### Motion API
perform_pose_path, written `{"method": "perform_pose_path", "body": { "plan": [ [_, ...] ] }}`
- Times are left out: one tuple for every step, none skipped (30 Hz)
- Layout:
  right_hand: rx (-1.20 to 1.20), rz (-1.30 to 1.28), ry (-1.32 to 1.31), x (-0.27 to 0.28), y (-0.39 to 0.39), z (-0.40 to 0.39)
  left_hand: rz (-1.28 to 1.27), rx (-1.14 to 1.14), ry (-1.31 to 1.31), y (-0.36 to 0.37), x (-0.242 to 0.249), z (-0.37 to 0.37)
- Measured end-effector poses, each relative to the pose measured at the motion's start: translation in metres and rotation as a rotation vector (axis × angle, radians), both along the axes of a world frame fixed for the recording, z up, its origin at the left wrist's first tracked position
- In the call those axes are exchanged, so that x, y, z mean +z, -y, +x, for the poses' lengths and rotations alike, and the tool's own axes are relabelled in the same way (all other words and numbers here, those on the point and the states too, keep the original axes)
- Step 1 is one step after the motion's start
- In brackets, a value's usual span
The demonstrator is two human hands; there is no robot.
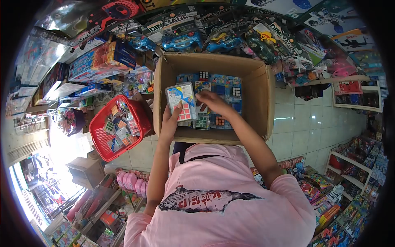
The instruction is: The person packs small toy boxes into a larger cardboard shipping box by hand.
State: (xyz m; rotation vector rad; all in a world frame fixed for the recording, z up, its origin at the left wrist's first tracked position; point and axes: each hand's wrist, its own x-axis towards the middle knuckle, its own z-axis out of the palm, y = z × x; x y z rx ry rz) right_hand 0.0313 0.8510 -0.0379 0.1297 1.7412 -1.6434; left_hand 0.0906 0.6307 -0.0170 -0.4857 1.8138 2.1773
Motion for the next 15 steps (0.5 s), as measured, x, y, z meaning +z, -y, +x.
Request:
{"method": "perform_pose_path", "body": {
  "plan": [
    [0.027, -0.028, -0.029, 0.003, 0.002, 0.008, -0.001, -0.026, -0.02, -0.001, -0.001, -0.001],
    [0.056, -0.055, -0.057, 0.005, 0.005, 0.014, 0.002, -0.047, -0.015, -0.003, -0.001, -0.001],
    [0.085, -0.083, -0.083, 0.006, 0.006, 0.021, 0.005, -0.067, -0.009, -0.006, 0.002, -0.002],
    [0.046, -0.057, -0.147, 0.005, 0.007, 0.027, 0.007, -0.088, -0.002, -0.01, 0.004, -0.002],
    [0.007, -0.031, -0.211, 0.001, 0.007, 0.034, -0.056, -0.172, -0.022, -0.011, 0.001, -0.004],
    [-0.031, -0.003, -0.275, 0.002, 0.006, 0.038, -0.08, -0.236, 0.006, -0.014, -0.001, -0.006],
    [-0.037, -0.013, -0.174, 0.006, -0.002, 0.038, -0.105, -0.3, 0.034, -0.017, -0.003, -0.008],
    [-0.016, 0.023, -0.183, 0.003, -0.009, 0.038, -0.129, -0.364, 0.062, -0.02, -0.006, -0.01],
    [0.006, 0.059, -0.191, -0.004, -0.017, 0.038, -0.262, -0.436, -0.03, -0.023, -0.017, -0.014],
    [0.029, 0.093, -0.198, -0.014, -0.026, 0.038, -0.32, -0.507, 0.003, -0.025, -0.031, -0.018],
    [0.014, 0.06, -0.267, -0.044, -0.035, 0.039, -0.378, -0.579, 0.038, -0.028, -0.045, -0.023],
    [0.065, 0.129, -0.133, -0.04, -0.044, 0.037, -0.437, -0.652, 0.069, -0.032, -0.058, -0.028],
    [0.115, 0.198, -0.001, -0.028, -0.052, 0.033, -0.456, -0.715, 0.093, -0.039, -0.067, -0.033],
    [0.167, 0.266, 0.131, -0.022, -0.059, 0.03, -0.474, -0.777, 0.117, -0.049, -0.076, -0.037],
    [0.197, 0.253, 0.16, -0.034, -0.067, 0.031, -0.492, -0.839, 0.139, -0.06, -0.086, -0.04]
  ]
}}
